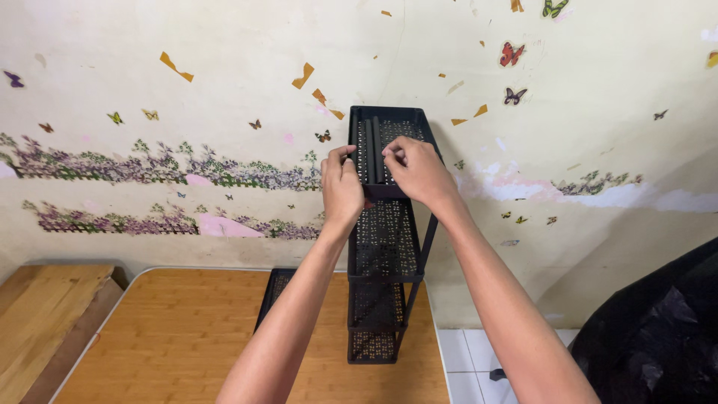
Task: The person assembles a black perforated metal storage shelf by inserting vertical poles into the shelf trays and securing them. They repeatedly adjust the top tray and poles to ensure alignment and stability.
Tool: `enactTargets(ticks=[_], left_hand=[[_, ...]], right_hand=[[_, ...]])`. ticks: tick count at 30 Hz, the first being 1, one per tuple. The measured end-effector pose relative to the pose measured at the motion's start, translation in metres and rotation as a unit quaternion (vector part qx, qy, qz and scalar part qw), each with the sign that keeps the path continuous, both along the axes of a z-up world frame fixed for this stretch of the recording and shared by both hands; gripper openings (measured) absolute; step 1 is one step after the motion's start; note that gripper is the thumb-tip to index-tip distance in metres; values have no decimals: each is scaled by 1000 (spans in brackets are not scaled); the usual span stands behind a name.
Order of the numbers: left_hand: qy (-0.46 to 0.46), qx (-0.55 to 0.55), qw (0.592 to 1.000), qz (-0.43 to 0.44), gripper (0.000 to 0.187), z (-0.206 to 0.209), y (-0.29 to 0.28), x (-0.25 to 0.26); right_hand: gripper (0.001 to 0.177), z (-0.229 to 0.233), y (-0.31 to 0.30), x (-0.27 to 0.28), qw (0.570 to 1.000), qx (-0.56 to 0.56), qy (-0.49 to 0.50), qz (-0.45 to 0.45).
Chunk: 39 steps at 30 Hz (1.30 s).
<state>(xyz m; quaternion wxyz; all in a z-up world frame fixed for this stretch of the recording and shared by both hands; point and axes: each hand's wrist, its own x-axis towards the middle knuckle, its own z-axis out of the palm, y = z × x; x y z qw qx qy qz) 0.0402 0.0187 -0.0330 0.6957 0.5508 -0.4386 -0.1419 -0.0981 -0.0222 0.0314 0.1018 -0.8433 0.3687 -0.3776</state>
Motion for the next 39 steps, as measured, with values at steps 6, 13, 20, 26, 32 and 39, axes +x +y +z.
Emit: enactTargets(ticks=[6,13,20,26,32,39], left_hand=[[-42,-29,996,71,32,-8,4,2],[62,14,998,22,36,19,35,-11],[-65,42,997,-12,33,34,47,-17],[-123,39,992,-6,33,35,45,-31],[-133,84,987,-42,40,36,44,-38],[-207,29,978,10,36,26,30,-33]], right_hand=[[26,-11,-12,2,998,35,2,46],[28,-14,-21,-5,992,99,-2,73],[28,-16,-16,-25,995,-30,55,73],[27,-7,-5,-43,997,9,48,58],[29,-9,-7,-55,996,-9,67,59],[30,-15,-19,-56,997,2,42,68]])
